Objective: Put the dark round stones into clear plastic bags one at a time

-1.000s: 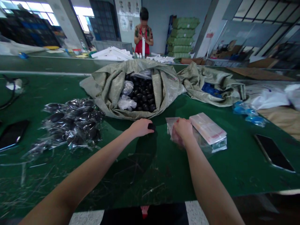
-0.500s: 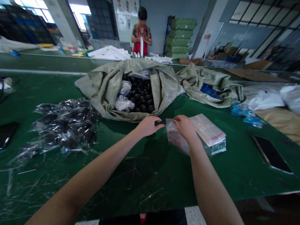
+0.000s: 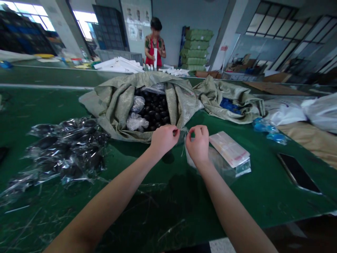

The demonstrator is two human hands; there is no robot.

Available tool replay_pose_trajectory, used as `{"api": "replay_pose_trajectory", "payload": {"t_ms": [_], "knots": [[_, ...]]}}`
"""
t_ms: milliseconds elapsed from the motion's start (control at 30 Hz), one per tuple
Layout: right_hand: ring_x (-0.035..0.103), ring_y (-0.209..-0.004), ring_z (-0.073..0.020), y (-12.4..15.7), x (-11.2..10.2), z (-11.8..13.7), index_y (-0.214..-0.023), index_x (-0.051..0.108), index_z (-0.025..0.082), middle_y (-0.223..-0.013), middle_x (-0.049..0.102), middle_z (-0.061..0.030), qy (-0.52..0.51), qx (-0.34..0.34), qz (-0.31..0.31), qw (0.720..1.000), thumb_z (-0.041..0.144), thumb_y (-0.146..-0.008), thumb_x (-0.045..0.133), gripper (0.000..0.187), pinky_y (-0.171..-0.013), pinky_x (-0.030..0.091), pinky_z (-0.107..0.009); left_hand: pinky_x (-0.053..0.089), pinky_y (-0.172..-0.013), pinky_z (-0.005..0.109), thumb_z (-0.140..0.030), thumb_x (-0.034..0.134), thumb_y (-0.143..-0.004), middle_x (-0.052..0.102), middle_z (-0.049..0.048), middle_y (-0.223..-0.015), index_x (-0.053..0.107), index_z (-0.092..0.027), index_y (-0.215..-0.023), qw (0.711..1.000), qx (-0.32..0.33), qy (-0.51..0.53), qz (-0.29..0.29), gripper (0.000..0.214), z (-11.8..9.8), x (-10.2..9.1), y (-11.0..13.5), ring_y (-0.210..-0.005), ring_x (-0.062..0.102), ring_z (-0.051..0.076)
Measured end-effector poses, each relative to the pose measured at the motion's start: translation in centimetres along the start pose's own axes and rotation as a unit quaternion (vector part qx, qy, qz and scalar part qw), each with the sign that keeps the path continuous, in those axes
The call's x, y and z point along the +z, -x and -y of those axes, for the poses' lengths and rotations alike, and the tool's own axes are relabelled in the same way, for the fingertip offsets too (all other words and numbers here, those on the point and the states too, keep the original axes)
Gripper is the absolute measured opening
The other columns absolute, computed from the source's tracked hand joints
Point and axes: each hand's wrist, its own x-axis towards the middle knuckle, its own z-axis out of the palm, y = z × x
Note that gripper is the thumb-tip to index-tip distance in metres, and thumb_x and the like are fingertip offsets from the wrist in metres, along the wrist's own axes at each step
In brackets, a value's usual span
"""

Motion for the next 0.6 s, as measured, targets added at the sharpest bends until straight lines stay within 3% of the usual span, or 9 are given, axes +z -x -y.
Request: {"api": "replay_pose_trajectory", "payload": {"t_ms": [133,233,300,400,467,533,600], "knots": [[0.056,-0.09,-0.0212,-1.1,0.0,2.1,-0.092,0.066,0.018,-0.098,0.057,-0.0109,0.081,-0.088,0.134,0.984,0.014,-0.089,0.042,0.025,-0.079,0.045,-0.031,0.049,-0.077,0.032,-0.034,0.047,-0.092,0.072,0.0061,-0.091,0.07,-0.02,-0.087,0.999,-0.025,-0.036,-0.024,0.027,0.5,-1.7,-0.2,-0.086,0.066,0.021],[0.06,-0.08,-0.0206,-1.8,0.0,4.1,-0.11,0.064,0.019,-0.096,0.062,-0.0113,0.111,-0.052,0.23,0.965,0.021,-0.091,0.043,0.028,-0.071,0.044,-0.03,0.048,-0.071,0.031,-0.035,0.043,-0.094,0.07,0.007,-0.093,0.068,-0.019,-0.088,0.995,-0.038,-0.078,-0.049,0.03,1.0,-2.6,-0.2,-0.085,0.066,0.022],[0.061,-0.075,-0.0204,-2.2,0.2,5.1,-0.109,0.064,0.018,-0.088,0.065,-0.0101,0.058,-0.021,0.252,0.966,0.024,-0.089,0.046,0.028,-0.068,0.043,-0.03,0.046,-0.066,0.03,-0.036,0.039,-0.096,0.069,0.0073,-0.094,0.067,-0.018,-0.091,0.993,-0.033,-0.097,-0.062,0.033,1.3,-2.9,-0.2,-0.081,0.066,0.021],[0.056,-0.065,-0.0161,-2.7,0.9,6.0,-0.096,0.067,0.017,-0.072,0.062,-0.0046,-0.146,0.039,0.258,0.954,0.018,-0.081,0.049,0.023,-0.061,0.041,-0.026,0.044,-0.063,0.029,-0.036,0.032,-0.098,0.067,0.0077,-0.098,0.066,-0.018,-0.095,0.991,-0.014,-0.105,-0.082,0.038,1.6,-3.1,-0.1,-0.078,0.065,0.02],[0.044,-0.05,-0.0109,-3.1,1.4,6.1,-0.1,0.066,0.017,-0.058,0.051,0.0028,-0.328,0.138,0.261,0.897,0.017,-0.078,0.048,0.029,-0.049,0.034,-0.023,0.043,-0.063,0.029,-0.037,0.029,-0.099,0.066,0.0084,-0.102,0.066,-0.019,-0.098,0.99,-0.004,-0.104,-0.095,0.041,1.8,-3.0,-0.1,-0.078,0.065,0.019],[0.028,-0.039,-0.0074,-3.4,1.6,5.9,-0.11,0.063,0.016,-0.051,0.039,0.0089,-0.478,0.254,0.247,0.804,0.02,-0.075,0.049,0.038,-0.04,0.022,-0.021,0.043,-0.063,0.029,-0.036,0.028,-0.1,0.065,0.0092,-0.105,0.066,-0.019,-0.101,0.99,0.005,-0.105,-0.096,0.042,2.0,-2.9,0.0,-0.079,0.065,0.019],[0.02,-0.037,-0.0048,-3.6,1.7,5.7,-0.117,0.059,0.015,-0.054,0.042,0.0102,-0.564,0.325,0.211,0.729,0.022,-0.072,0.054,0.046,-0.037,0.016,-0.02,0.043,-0.063,0.028,-0.036,0.028,-0.1,0.064,0.0097,-0.107,0.066,-0.019,-0.102,0.99,0.01,-0.108,-0.087,0.042,2.2,-2.6,0.0,-0.078,0.065,0.018]]}}
